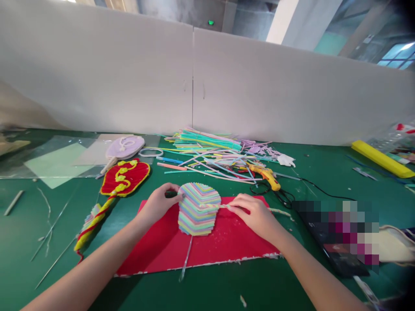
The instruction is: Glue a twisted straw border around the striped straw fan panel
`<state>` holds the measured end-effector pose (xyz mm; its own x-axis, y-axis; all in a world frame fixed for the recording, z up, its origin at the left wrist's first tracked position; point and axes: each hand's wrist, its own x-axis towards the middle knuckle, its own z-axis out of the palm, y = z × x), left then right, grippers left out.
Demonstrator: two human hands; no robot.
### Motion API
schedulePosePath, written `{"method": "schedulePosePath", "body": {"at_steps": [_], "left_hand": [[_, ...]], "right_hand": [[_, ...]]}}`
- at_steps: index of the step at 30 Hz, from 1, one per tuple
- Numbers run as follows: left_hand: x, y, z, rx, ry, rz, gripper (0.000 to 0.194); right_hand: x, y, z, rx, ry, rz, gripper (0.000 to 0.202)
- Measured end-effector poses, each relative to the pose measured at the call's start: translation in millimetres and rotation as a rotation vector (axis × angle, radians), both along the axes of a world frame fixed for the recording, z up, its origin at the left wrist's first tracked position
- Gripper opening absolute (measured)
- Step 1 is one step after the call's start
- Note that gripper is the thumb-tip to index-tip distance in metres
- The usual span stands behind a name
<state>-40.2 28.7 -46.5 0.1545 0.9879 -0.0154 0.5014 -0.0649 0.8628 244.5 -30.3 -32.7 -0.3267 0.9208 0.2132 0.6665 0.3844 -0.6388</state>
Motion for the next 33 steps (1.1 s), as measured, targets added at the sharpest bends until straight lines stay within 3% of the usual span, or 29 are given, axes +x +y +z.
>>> {"method": "schedulePosePath", "body": {"at_steps": [4,11,21,26,33], "left_hand": [[-5,2,7.1,-0.187,-0.32,0.086,0.046],[-16,6,-1.9,-0.326,-0.413,0.211,0.053],[-12,-1,-2.9,-0.077,-0.229,0.234,0.056],[-15,-7,-3.0,-0.132,-0.316,0.241,0.053],[-21,-4,-10.7,-0.192,-0.323,0.208,0.047]], "right_hand": [[1,-3,-0.4,0.049,-0.003,0.058,0.019],[-3,-9,0.4,0.428,-0.308,0.069,0.021],[-17,-16,-4.8,0.34,-0.184,0.097,0.029],[-19,-20,-14.7,0.294,-0.103,0.169,0.024],[-23,-22,-23.7,0.303,-0.079,0.091,0.021]]}}
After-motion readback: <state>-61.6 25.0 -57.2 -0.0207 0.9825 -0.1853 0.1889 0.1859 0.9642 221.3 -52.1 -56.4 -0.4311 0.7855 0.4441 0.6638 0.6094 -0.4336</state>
